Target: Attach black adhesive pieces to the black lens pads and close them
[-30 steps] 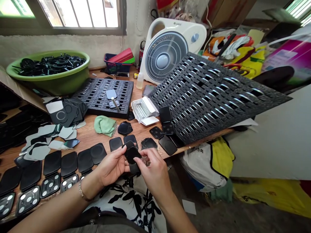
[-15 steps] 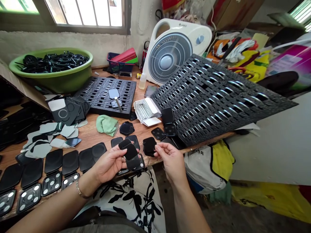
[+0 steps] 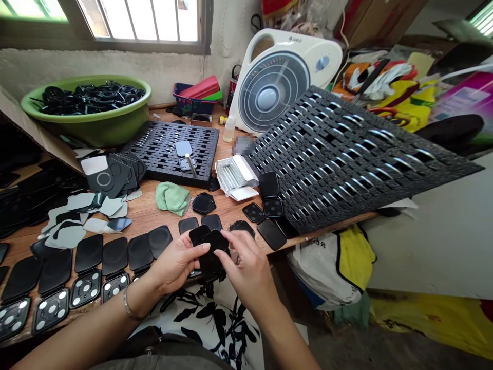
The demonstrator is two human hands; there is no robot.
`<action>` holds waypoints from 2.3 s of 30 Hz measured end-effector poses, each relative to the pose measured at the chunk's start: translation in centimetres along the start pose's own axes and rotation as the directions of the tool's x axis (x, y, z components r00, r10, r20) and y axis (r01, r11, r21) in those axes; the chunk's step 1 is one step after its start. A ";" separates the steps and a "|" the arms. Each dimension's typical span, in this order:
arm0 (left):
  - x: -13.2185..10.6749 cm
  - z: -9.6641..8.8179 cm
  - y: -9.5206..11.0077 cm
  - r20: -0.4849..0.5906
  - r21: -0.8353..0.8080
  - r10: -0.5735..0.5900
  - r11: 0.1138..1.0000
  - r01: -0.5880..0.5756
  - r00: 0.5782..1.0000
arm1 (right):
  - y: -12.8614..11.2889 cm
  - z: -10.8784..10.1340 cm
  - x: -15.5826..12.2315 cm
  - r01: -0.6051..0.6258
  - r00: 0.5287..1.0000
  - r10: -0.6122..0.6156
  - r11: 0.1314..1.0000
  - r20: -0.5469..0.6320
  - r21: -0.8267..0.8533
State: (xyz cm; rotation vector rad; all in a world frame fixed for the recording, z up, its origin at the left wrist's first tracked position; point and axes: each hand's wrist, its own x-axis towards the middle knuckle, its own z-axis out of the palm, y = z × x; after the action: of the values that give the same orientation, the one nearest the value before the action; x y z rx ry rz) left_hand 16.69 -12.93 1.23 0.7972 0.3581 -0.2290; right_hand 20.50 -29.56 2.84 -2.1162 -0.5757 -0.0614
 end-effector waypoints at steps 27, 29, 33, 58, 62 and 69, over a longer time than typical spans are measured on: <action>0.0 -1.9 3.0 -0.203 -0.179 0.145 0.967 -0.182 0.968 | 1.3 2.8 1.1 -0.492 0.858 0.485 0.681 0.169 0.542; -0.1 -2.5 3.7 -0.269 -0.177 0.157 0.962 -0.209 0.950 | 1.6 2.7 1.9 -0.494 0.855 0.488 0.662 0.177 0.563; -0.3 -3.1 4.6 -0.311 -0.153 0.165 0.963 -0.221 0.936 | 1.9 2.9 4.2 -0.480 0.868 0.462 0.683 0.185 0.551; -0.7 -2.9 3.2 -0.035 -0.179 0.108 0.977 -0.113 0.994 | -1.3 3.3 4.2 -0.010 0.996 0.015 0.998 0.084 -0.065; -0.7 -3.3 3.1 -0.135 -0.176 0.149 0.969 -0.172 0.980 | -2.7 5.5 4.2 0.028 0.998 -0.029 1.000 0.064 0.006; -1.2 -4.3 4.0 -0.231 -0.150 0.160 0.969 -0.198 0.960 | 1.5 6.1 8.4 -0.280 0.959 0.245 0.899 0.143 0.337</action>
State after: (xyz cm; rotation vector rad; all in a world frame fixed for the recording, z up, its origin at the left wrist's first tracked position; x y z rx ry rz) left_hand 15.97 -6.99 1.54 0.6808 0.5022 0.0611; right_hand 27.52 -22.27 0.30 -1.8287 -0.3208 0.2817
